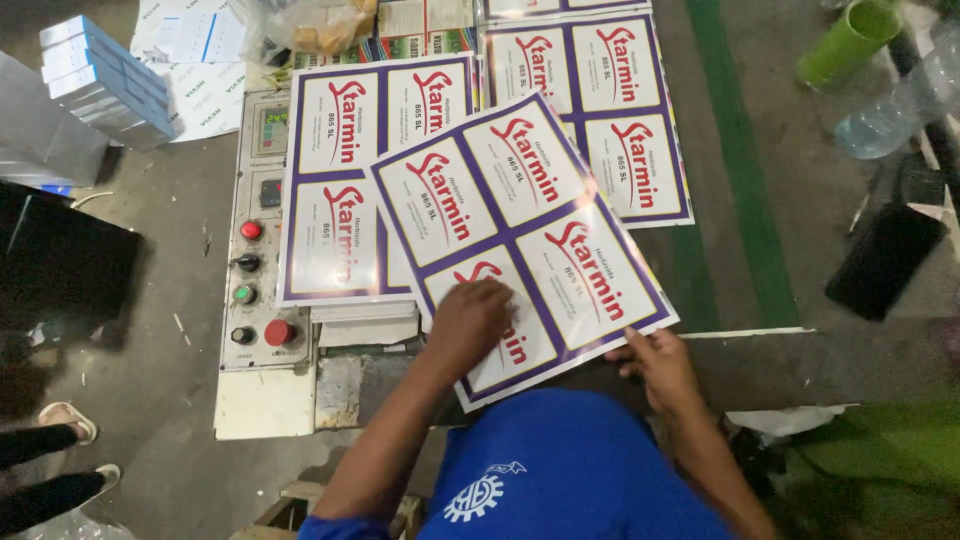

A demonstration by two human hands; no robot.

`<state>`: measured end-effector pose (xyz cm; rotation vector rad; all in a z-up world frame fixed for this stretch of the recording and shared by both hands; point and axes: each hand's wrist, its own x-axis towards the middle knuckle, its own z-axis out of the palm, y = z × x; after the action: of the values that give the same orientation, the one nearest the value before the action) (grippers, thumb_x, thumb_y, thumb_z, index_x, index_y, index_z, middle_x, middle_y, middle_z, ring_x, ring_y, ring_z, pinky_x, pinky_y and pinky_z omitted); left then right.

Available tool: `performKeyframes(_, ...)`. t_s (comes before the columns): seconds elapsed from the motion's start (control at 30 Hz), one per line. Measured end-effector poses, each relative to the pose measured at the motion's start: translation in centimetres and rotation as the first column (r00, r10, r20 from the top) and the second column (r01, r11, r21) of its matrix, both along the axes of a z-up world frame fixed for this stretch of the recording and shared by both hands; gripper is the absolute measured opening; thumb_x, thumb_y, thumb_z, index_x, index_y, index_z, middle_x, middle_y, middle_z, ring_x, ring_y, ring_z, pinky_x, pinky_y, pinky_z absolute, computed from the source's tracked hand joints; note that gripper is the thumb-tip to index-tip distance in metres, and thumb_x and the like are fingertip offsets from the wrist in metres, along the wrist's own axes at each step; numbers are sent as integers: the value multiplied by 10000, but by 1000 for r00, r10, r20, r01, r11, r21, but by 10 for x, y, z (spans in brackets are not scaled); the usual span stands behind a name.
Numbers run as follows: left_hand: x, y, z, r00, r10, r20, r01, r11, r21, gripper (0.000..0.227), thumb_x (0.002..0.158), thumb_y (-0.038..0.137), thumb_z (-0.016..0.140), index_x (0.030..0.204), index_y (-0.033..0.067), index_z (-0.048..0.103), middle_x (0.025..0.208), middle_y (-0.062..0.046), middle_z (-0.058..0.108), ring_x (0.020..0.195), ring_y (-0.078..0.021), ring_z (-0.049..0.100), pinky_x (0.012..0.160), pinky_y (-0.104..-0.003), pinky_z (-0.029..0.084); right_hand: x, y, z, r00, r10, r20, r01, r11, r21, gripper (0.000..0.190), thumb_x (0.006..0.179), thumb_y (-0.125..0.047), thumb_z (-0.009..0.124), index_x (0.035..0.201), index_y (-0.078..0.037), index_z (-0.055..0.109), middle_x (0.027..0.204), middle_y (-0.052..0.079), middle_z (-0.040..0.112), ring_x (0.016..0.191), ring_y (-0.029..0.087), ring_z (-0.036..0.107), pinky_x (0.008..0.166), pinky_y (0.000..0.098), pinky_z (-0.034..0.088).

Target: The person stands at a workbench and repeatedly picks up printed paper sheets from a pile on the left, then places them onto a growing stack on the right. The hands move the sheets one by one, aligning them as they are added to the new pile.

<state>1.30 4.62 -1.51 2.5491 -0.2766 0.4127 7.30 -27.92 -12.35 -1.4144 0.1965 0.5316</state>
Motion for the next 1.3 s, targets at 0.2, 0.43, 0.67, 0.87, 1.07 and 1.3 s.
performKeyframes(0.2, 3, 78, -8, 966, 226, -126, -215, 972, 91, 219, 924, 192, 725, 1095, 57, 745, 1240, -124, 743, 1212, -304, 678, 1059, -428, 520, 4, -47, -16, 990, -141, 22, 141, 990, -18, 218, 1043, -188, 605, 1198, -37, 635, 1017, 82, 734, 772, 194, 706, 562, 300, 516)
performKeyframes(0.43, 2, 99, 0, 961, 175, -213, -107, 950, 295, 621, 734, 362, 834, 1248, 51, 677, 1398, -150, 620, 1368, -349, 496, 1074, -501, 394, 2, -92, -9, 966, -255, -46, 243, 953, -180, 244, 1018, -166, 609, 1238, -62, 628, 1058, 89, 734, 811, 211, 712, 585, 318, 509)
performKeyframes(0.67, 0, 105, 14, 961, 151, -232, -108, 977, 186, 323, 858, 269, 761, 1120, 80, 757, 1255, -124, 716, 1174, -328, 645, 975, -454, 506, -9, -118, -10, 960, -279, -26, 271, 947, -173, 237, 1051, -169, 598, 1240, -29, 620, 1050, 114, 731, 823, 216, 715, 590, 306, 507)
performKeyframes(0.87, -8, 96, 55, 934, 339, -117, -329, 940, 94, 124, 917, 150, 717, 960, 58, 788, 921, -131, 764, 841, -344, 720, 750, -454, 565, -15, -118, -17, 956, -288, -54, 273, 943, -192, 249, 1040, -166, 604, 1243, -24, 623, 1049, 122, 728, 791, 214, 712, 544, 291, 495)
performKeyframes(1.07, -25, 66, 92, 898, 346, 270, -374, 926, 58, 43, 935, 80, 720, 943, 41, 738, 926, -120, 753, 822, -301, 729, 701, -407, 574, -21, -102, -13, 971, -237, -42, 227, 959, -171, 266, 1034, -175, 616, 1244, -13, 630, 1057, 114, 729, 793, 215, 714, 540, 290, 498)
performKeyframes(1.3, -21, 45, 69, 924, 305, 232, -316, 949, 11, 37, 908, 78, 737, 935, 52, 737, 905, -115, 750, 804, -309, 724, 687, -418, 568, 3, -61, -2, 985, -175, 12, 175, 975, -139, 287, 1008, -157, 625, 1253, -9, 619, 1072, 104, 736, 811, 210, 728, 552, 292, 522)
